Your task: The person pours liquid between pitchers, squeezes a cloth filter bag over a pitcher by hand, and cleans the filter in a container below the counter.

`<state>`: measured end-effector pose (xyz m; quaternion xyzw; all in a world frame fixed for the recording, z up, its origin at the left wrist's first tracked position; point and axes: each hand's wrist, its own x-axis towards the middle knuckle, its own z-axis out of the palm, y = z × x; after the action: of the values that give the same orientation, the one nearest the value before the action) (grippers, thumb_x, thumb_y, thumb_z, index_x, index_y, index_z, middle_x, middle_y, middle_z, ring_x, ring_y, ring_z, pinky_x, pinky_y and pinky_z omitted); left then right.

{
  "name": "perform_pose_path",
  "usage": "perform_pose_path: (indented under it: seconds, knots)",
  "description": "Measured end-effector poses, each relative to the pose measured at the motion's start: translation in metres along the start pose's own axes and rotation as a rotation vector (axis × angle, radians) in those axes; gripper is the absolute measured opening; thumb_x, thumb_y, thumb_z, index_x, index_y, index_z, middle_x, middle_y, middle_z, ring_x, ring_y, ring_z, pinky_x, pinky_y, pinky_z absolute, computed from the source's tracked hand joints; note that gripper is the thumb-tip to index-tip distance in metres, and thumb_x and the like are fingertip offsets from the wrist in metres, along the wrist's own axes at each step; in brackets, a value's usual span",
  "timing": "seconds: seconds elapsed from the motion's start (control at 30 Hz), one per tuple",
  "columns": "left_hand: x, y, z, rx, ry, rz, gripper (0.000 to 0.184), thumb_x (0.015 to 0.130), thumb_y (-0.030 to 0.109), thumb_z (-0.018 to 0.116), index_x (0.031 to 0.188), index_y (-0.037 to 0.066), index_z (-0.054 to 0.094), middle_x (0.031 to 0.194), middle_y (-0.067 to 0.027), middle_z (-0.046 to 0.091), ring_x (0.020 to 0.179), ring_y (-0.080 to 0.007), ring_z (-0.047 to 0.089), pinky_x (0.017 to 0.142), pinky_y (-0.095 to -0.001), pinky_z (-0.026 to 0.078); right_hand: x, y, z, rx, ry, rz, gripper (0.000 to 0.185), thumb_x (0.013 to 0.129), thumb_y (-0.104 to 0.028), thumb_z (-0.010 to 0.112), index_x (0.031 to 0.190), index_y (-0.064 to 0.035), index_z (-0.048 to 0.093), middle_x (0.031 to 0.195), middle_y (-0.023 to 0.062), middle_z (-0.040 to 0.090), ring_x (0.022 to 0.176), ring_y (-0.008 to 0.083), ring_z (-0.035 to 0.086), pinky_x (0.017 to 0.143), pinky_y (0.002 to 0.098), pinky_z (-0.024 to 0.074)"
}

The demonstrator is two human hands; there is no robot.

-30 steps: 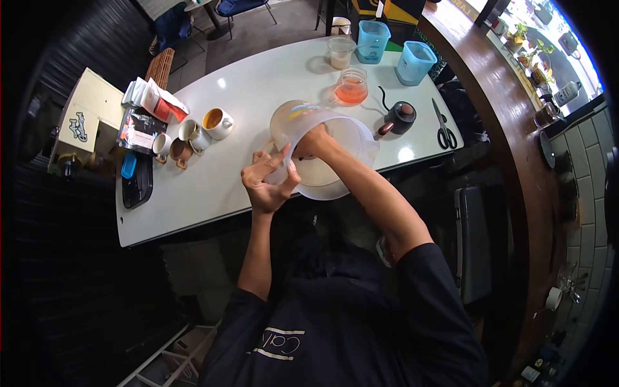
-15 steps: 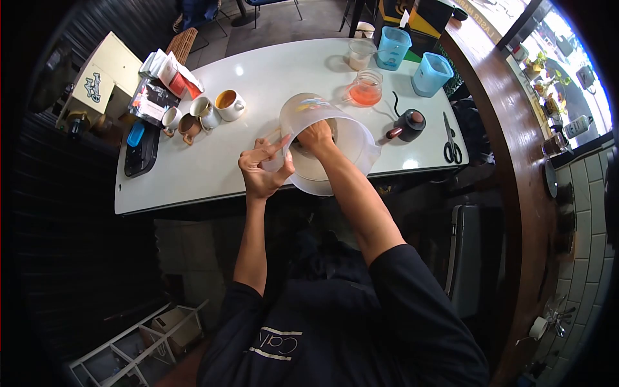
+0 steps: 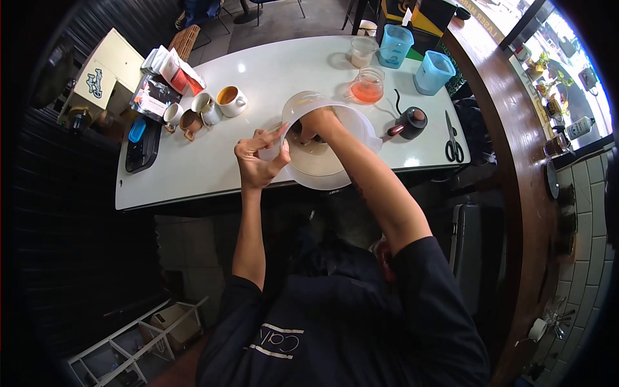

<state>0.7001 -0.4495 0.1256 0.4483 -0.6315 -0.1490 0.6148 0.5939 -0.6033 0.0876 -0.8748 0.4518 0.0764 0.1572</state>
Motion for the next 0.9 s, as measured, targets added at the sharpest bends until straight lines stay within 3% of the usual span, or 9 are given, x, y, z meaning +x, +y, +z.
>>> perform_pose_path:
  seconds: [0.13, 0.17, 0.3, 0.43, 0.5, 0.53, 0.6, 0.73, 0.9]
  knots:
    - [0.003, 0.005, 0.0, -0.029, -0.004, -0.043, 0.037, 0.065, 0.004, 0.065, 0.101, -0.002, 0.072, 0.059, 0.0024, 0.042, 0.061, -0.0075, 0.038, 0.06, -0.0237, 0.035, -0.018, -0.017, 0.014, -0.237, -0.031, 0.055, 0.078, 0.068, -0.022, 0.078, 0.138, -0.025, 0.043, 0.142, 0.0219, 0.035, 0.126, 0.0475, 0.038, 0.082, 0.071, 0.0421]
    - [0.002, 0.003, -0.001, -0.014, -0.007, -0.03, 0.037, 0.064, 0.004, 0.065, 0.1, -0.002, 0.072, 0.059, 0.0024, 0.041, 0.06, -0.0076, 0.038, 0.06, -0.0237, 0.035, -0.021, -0.017, 0.017, -0.153, -0.034, 0.099, 0.074, 0.075, -0.02, 0.073, 0.139, -0.0333, 0.039, 0.141, 0.0244, 0.034, 0.124, 0.0469, 0.041, 0.088, 0.0655, 0.0429]
    - [0.003, 0.005, 0.005, 0.021, -0.025, 0.049, 0.037, 0.063, 0.003, 0.065, 0.099, -0.002, 0.072, 0.058, 0.0018, 0.039, 0.057, -0.0084, 0.036, 0.06, -0.0239, 0.034, -0.001, -0.001, 0.049, -0.061, 0.039, 0.057, 0.06, 0.084, -0.022, 0.065, 0.137, -0.0351, 0.042, 0.141, 0.0225, 0.036, 0.126, 0.041, 0.043, 0.095, 0.0501, 0.0444]
    - [0.002, 0.007, 0.006, 0.048, -0.048, 0.031, 0.037, 0.063, 0.003, 0.065, 0.099, -0.001, 0.072, 0.057, 0.0014, 0.037, 0.057, -0.0091, 0.035, 0.059, -0.024, 0.034, 0.005, 0.011, 0.066, 0.035, 0.188, 0.112, 0.057, 0.083, -0.02, 0.065, 0.137, -0.0237, 0.045, 0.144, 0.0202, 0.035, 0.128, 0.0371, 0.043, 0.095, 0.0448, 0.0461]
    - [0.003, 0.007, 0.006, 0.042, -0.067, 0.062, 0.037, 0.063, 0.003, 0.065, 0.098, 0.0, 0.073, 0.057, 0.0015, 0.035, 0.057, -0.0091, 0.035, 0.058, -0.0237, 0.033, 0.021, 0.023, 0.077, -0.179, 0.347, 0.014, 0.052, 0.083, -0.021, 0.065, 0.131, -0.0096, 0.051, 0.141, 0.0165, 0.041, 0.128, 0.0302, 0.045, 0.097, 0.0388, 0.045]
    - [0.004, 0.008, 0.006, 0.044, -0.066, 0.061, 0.037, 0.063, 0.003, 0.065, 0.098, 0.0, 0.073, 0.057, 0.0015, 0.035, 0.057, -0.0091, 0.035, 0.058, -0.0237, 0.033, 0.008, 0.02, 0.061, -0.178, 0.346, 0.011, 0.052, 0.083, -0.021, 0.065, 0.131, -0.0096, 0.051, 0.141, 0.0165, 0.041, 0.128, 0.0302, 0.045, 0.097, 0.0388, 0.045]
    - [0.004, 0.01, 0.008, 0.044, -0.074, 0.045, 0.036, 0.062, 0.003, 0.066, 0.098, 0.002, 0.073, 0.056, 0.0018, 0.034, 0.057, -0.0091, 0.035, 0.057, -0.0234, 0.033, -0.015, 0.018, 0.034, -0.187, 0.303, -0.008, 0.074, 0.065, -0.039, 0.076, 0.13, -0.012, 0.052, 0.132, 0.0136, 0.053, 0.124, 0.03, 0.047, 0.105, 0.0466, 0.0339]
    - [0.006, 0.012, 0.013, 0.057, -0.089, 0.055, 0.037, 0.062, 0.003, 0.066, 0.098, 0.003, 0.074, 0.056, 0.0017, 0.036, 0.057, -0.0092, 0.035, 0.056, -0.0235, 0.033, -0.012, 0.022, 0.04, -0.142, 0.357, 0.03, 0.072, 0.064, -0.042, 0.076, 0.126, -0.0119, 0.055, 0.128, 0.0125, 0.056, 0.121, 0.0299, 0.051, 0.102, 0.045, 0.0373]
    - [0.006, 0.018, 0.016, 0.072, -0.107, 0.027, 0.038, 0.059, 0.003, 0.069, 0.097, 0.009, 0.075, 0.052, -0.0001, 0.037, 0.054, -0.0117, 0.033, 0.059, -0.0242, 0.036, -0.016, 0.022, 0.043, -0.212, 0.367, 0.109, 0.047, 0.074, -0.034, 0.069, 0.115, -0.0125, 0.063, 0.116, 0.0089, 0.064, 0.111, 0.0267, 0.058, 0.092, 0.0438, 0.0435]
